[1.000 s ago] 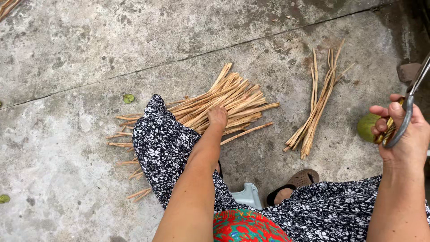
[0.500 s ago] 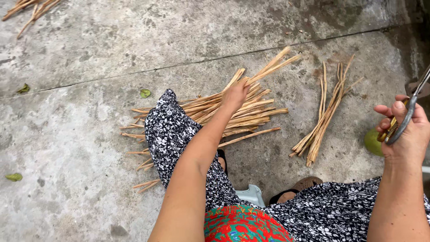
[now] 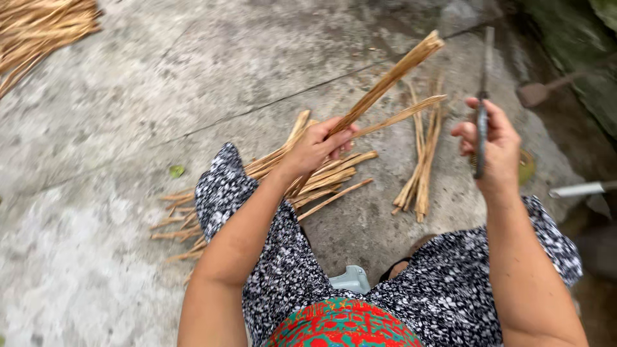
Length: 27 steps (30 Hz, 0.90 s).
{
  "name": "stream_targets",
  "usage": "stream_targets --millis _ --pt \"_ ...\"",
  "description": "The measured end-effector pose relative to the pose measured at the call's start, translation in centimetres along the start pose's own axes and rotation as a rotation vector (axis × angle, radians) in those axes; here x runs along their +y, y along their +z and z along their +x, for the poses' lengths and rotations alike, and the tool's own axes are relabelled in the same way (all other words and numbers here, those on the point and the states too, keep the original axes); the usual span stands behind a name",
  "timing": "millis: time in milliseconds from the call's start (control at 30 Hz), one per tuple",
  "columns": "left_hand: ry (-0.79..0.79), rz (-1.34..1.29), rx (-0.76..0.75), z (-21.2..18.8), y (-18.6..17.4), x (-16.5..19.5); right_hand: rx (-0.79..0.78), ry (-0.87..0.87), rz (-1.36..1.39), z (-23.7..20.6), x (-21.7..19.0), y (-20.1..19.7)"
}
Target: The person sits on a small stool and uses shears to trim and split thin wooden sticks. They repeatedly pick up sticks, cut them to length, and separate them into piles on the concrete floor.
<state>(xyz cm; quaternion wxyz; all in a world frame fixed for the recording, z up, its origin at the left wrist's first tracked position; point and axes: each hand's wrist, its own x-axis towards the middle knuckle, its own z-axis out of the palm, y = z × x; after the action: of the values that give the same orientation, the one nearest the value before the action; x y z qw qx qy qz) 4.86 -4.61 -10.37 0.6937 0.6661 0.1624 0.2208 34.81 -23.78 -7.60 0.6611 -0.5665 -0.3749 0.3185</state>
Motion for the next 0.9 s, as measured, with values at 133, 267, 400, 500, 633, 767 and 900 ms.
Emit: stream_targets --millis 133,267,400,500,633,767,900 --pt "-0.103 -0.06 -0.042 -0.2 1.1 -1.0 -0.017 -0.034 0.007 -1.0 -0.6 0.8" --pt "-0.175 -0.045 -0.121 -0.3 1.0 -1.3 0.017 -0.107 0.016 -1.3 -1.3 1.0" --pt "-0.211 0.006 -0.209 -0.4 0.8 -1.0 -0.015 -0.082 -0.154 -1.9 -2.1 0.6" --pt "-0.215 0.074 -0.239 -0.1 0.8 -0.6 -0.144 -0.187 -0.359 -2.0 -2.0 1.6" --pt "-0.268 0.154 -0.232 0.0 0.7 -0.6 -0.013 -0.025 -0.405 -1.9 -1.9 2.7" --pt "-0.248 0.14 -0.251 0.1 0.4 -1.2 0.024 -0.016 -0.169 -1.9 -3.1 1.2" --pt "-0.258 0.13 -0.255 0.1 0.3 -1.9 -0.146 0.037 -0.329 -1.8 -2.1 2.0"
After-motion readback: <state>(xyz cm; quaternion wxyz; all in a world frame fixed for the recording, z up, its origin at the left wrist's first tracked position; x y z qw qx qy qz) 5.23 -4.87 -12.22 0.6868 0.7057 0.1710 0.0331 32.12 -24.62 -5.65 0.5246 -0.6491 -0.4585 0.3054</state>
